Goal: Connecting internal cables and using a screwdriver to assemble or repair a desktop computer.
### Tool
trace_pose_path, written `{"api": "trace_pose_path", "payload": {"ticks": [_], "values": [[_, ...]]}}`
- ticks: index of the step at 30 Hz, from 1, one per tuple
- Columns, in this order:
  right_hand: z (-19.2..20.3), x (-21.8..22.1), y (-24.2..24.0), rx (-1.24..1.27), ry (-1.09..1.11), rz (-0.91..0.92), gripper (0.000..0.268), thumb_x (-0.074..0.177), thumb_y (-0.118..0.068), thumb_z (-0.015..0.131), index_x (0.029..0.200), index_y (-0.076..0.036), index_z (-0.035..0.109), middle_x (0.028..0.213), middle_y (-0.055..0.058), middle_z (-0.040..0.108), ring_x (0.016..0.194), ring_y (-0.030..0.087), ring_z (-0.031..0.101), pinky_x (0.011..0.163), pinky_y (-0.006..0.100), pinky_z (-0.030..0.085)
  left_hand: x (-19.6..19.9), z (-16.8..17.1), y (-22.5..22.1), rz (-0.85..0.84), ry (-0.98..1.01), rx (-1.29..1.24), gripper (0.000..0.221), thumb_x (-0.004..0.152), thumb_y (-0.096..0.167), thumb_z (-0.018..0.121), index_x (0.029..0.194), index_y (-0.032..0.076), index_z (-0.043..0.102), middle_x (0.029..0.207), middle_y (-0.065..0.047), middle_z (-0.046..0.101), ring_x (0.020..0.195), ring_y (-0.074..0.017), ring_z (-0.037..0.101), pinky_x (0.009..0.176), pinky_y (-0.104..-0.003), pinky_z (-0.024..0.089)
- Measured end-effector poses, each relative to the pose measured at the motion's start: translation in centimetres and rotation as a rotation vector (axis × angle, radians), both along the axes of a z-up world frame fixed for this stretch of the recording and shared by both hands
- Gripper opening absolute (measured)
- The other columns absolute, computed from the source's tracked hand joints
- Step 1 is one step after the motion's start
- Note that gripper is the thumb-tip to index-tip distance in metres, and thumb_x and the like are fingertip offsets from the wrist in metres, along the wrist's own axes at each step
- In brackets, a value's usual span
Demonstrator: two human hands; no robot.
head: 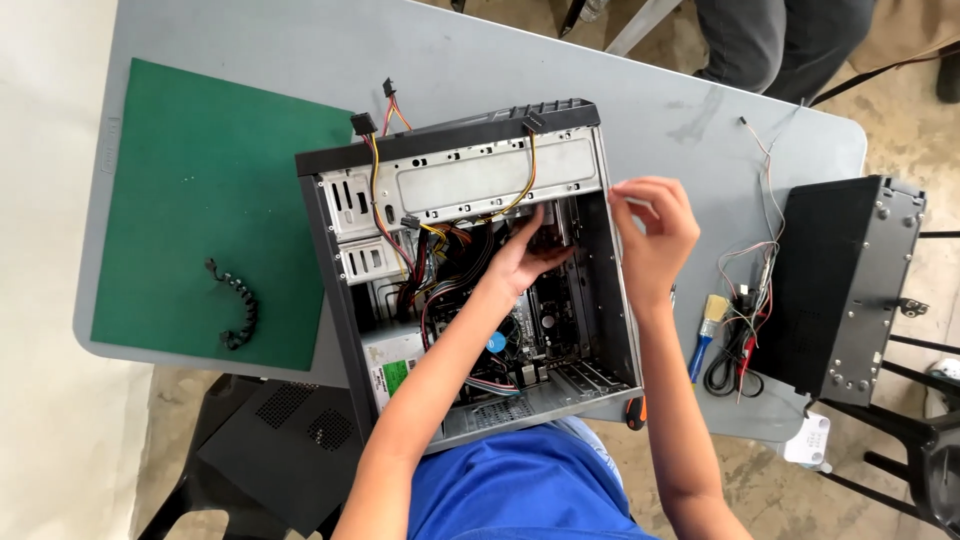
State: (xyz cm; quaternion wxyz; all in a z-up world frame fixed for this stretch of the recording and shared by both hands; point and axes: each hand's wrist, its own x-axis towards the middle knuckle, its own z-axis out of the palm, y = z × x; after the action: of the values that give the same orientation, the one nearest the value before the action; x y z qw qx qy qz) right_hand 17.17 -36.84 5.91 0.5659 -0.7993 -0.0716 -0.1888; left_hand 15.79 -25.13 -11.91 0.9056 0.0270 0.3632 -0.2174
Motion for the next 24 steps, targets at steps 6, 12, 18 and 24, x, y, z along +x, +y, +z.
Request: {"api": "trace_pose_path", "payload": {"ticks": [6,12,18,24], "values": [[-1.1,4.2,0.4,0.031,0.069,0.051,0.012,0.093,0.01,0.078,0.098,0.0,0.075,0.094,0.009,0.064,0.092,0.019,0.071,0.077,0.031,0.061,0.9,-3.6,-1.3,-0.08,-0.07,0.141,0.066,0.076,0.025,0.097,0.121,0.02,0.049,0.107,-0.011,0.052,0.104,-0.0329,0.059,0.097,-0.064,0.053],[-2.1,6.9,1.8,0.011,0.098,0.105,0.037,0.092,0.01,0.077,0.123,-0.005,0.065,0.094,0.013,0.073,0.086,0.017,0.07,0.075,0.031,0.06,0.8,-9.0,-2.5,-0.102,-0.097,0.172,0.081,0.078,0.024,0.098,0.139,0.018,0.046,0.108,-0.009,0.057,0.101,-0.028,0.063,0.098,-0.059,0.055],[-2.7,7.8,3.2,-0.101,0.096,0.047,0.039,0.083,0.006,0.082,0.114,-0.008,0.064,0.086,0.006,0.078,0.085,0.015,0.074,0.085,0.027,0.059,0.6,-7.6,-2.8,0.018,0.083,-0.01,0.056,0.076,-0.004,0.08,0.121,0.019,0.056,0.103,-0.011,0.072,0.103,-0.0239,0.067,0.104,-0.059,0.049],[-2.8,7.6,3.7,-0.156,0.146,-0.025,0.043,0.082,-0.003,0.081,0.115,-0.014,0.055,0.079,0.0,0.077,0.085,0.014,0.072,0.081,0.029,0.046,0.5,-8.3,-3.2,0.006,-0.033,0.029,0.038,0.077,0.001,0.083,0.101,0.019,0.06,0.098,-0.009,0.073,0.095,-0.0249,0.069,0.095,-0.057,0.053]]}}
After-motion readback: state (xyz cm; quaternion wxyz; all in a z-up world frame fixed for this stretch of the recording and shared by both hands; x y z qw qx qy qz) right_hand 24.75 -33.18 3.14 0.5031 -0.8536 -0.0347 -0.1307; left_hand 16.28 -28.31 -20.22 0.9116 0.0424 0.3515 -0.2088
